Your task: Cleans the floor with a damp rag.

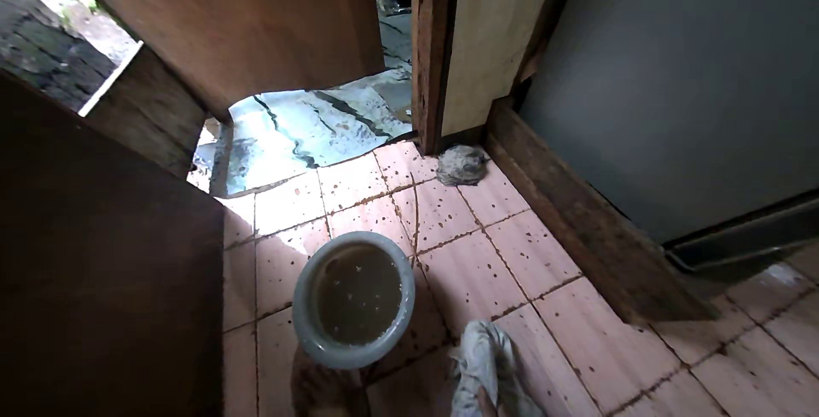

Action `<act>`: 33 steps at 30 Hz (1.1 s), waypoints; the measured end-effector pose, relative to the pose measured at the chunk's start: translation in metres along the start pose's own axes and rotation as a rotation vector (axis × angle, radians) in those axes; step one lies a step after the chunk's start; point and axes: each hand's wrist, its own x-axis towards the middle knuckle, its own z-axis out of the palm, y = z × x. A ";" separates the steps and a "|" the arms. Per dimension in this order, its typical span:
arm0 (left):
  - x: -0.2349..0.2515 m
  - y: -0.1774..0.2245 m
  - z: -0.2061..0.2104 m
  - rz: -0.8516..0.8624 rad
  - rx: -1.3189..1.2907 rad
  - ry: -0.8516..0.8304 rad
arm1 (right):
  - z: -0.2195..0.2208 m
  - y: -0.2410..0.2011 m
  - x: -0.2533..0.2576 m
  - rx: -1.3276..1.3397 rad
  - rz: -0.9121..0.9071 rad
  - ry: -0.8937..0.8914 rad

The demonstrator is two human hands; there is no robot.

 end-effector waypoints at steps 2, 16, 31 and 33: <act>-0.001 -0.001 -0.002 0.013 -0.014 -0.018 | 0.007 -0.025 0.000 0.032 -0.001 0.036; 0.009 -0.004 0.021 -0.006 -0.143 0.119 | -0.003 -0.050 0.100 -0.733 -0.868 0.003; 0.018 0.000 0.032 -0.083 -0.132 0.122 | 0.054 -0.101 0.151 -1.072 -0.165 -0.270; 0.017 -0.001 0.028 -0.078 -0.140 0.133 | 0.055 -0.091 0.144 -1.077 -0.173 -0.288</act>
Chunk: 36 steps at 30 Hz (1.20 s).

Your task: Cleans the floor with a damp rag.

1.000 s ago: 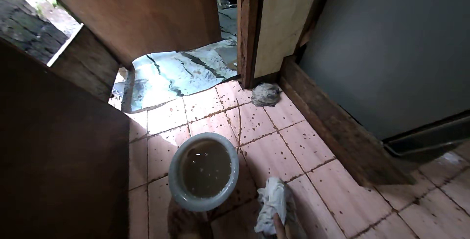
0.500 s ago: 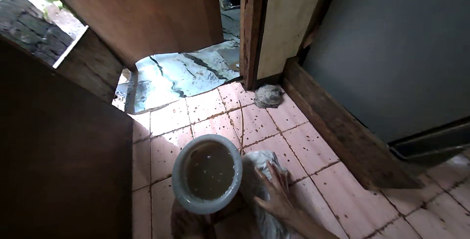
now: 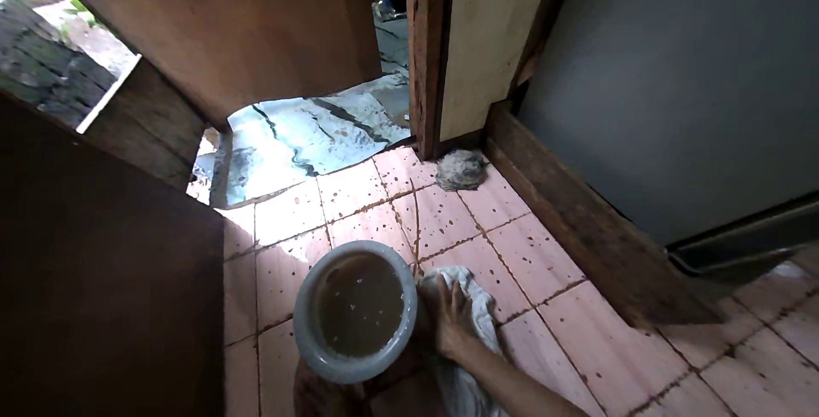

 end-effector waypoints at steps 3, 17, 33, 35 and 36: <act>-0.004 0.001 -0.005 0.020 0.006 0.007 | 0.024 0.010 -0.009 -0.040 -0.071 0.020; -0.009 -0.006 -0.012 0.138 0.102 0.042 | 0.022 0.038 -0.060 -0.037 -0.097 -0.022; -0.013 -0.005 -0.019 0.120 0.130 -0.081 | -0.037 0.110 -0.081 -0.004 0.176 -0.044; -0.012 -0.015 -0.013 0.139 0.048 -0.090 | -0.015 0.103 -0.077 -0.049 0.154 0.009; -0.013 -0.019 -0.019 0.156 0.016 -0.127 | -0.008 0.100 -0.073 -0.061 0.138 0.041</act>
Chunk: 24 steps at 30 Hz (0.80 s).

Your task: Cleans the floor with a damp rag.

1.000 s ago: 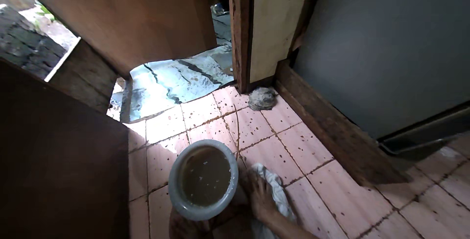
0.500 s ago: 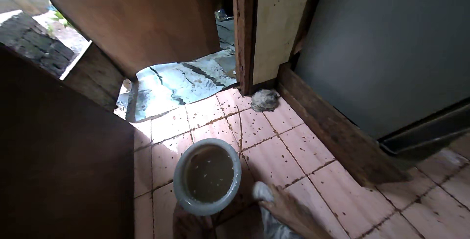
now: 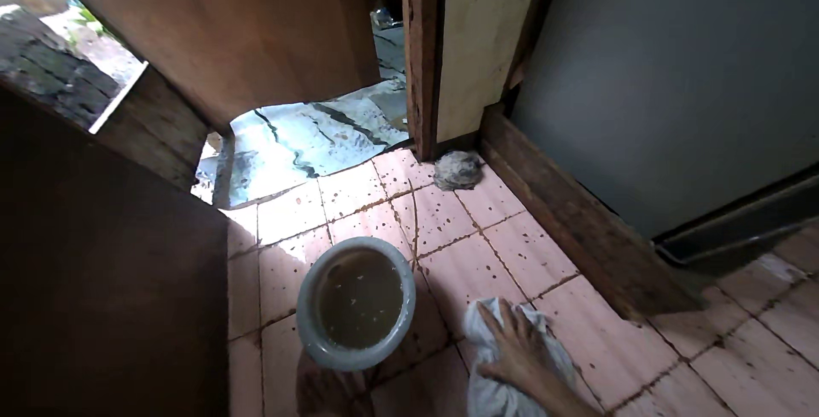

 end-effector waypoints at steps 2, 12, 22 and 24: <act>0.001 -0.010 -0.012 0.050 -0.125 -0.035 | 0.004 -0.008 0.008 -0.024 -0.036 0.032; -0.043 -0.016 -0.040 0.214 -0.860 0.225 | -0.031 -0.067 0.016 0.022 -0.389 0.009; -0.034 -0.007 -0.045 0.106 -1.642 0.174 | 0.062 -0.110 0.015 -0.079 -0.585 -0.146; -0.042 -0.008 -0.054 0.105 -1.496 0.068 | 0.064 -0.098 0.009 -0.056 -0.699 -0.028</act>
